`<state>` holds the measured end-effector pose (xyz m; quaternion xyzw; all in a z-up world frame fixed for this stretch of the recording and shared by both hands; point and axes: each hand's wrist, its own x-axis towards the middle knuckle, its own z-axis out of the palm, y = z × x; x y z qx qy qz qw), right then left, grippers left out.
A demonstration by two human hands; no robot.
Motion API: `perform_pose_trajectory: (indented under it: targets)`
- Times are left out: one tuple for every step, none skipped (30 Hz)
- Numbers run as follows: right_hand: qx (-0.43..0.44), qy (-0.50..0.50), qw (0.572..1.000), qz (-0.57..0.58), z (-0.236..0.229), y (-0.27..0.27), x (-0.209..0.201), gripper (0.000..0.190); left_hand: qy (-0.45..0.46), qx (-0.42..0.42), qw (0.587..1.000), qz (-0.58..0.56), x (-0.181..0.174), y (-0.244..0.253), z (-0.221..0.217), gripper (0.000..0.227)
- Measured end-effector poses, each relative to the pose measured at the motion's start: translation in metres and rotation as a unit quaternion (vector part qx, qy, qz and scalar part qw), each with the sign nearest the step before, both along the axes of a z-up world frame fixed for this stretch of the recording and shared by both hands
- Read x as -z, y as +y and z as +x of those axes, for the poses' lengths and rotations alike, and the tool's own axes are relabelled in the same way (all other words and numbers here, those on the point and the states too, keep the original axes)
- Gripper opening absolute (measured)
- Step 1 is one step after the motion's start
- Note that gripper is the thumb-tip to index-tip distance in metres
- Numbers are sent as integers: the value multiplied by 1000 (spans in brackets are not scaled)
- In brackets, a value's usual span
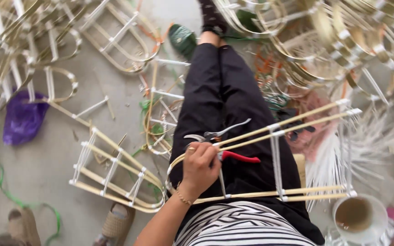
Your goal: Assembling and tying the frame of a piece of furniture using bamboo or wood strips and white cord.
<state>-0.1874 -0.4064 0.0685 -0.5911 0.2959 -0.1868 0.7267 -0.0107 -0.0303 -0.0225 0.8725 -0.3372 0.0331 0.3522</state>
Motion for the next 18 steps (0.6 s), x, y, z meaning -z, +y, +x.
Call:
perform_pose_trajectory:
  targets:
    - [-21,-39,999,-1,26,27,24,15,12,8,1000,-11,1,-1,0,15]
    - [-42,-78,996,-1,45,57,46,15,24,16,999,-23,3,-3,1,17]
    - [-59,-113,992,1,62,71,49,15,26,-3,999,-24,2,1,3,17]
    - [-77,-149,986,5,77,86,52,15,42,17,998,-32,2,3,5,18]
    - [-86,-182,979,11,86,104,54,15,61,45,996,-39,2,5,8,19]
    - [-95,-177,979,15,94,115,61,15,66,35,997,-37,2,7,9,19]
    - [-134,-161,978,19,101,128,68,17,85,56,994,-38,3,8,13,21]
    - [-173,-145,974,24,108,139,75,21,105,76,991,-39,3,9,16,24]
    - [-177,-145,973,25,110,143,78,21,105,72,991,-39,6,9,17,24]
    - [-201,-79,976,-25,112,145,81,24,120,84,989,-29,8,9,19,26]
    - [-222,-12,972,-77,113,148,84,27,134,99,986,-20,11,9,20,28]
    - [-225,-12,971,-77,116,147,89,27,135,96,986,-21,12,9,21,28]
    - [-219,15,975,-41,116,147,94,21,136,97,986,-20,14,9,20,28]
    - [-212,41,976,-4,117,146,98,18,138,98,985,-20,16,8,19,28]
    - [-211,43,977,-4,119,145,101,18,140,99,985,-20,17,8,20,28]
    - [-203,53,976,58,121,143,103,19,137,94,986,-19,18,7,20,26]
    - [-193,62,972,120,121,141,105,19,134,91,987,-18,19,7,20,24]
    - [-191,64,972,120,119,140,108,19,136,93,986,-18,17,7,19,24]
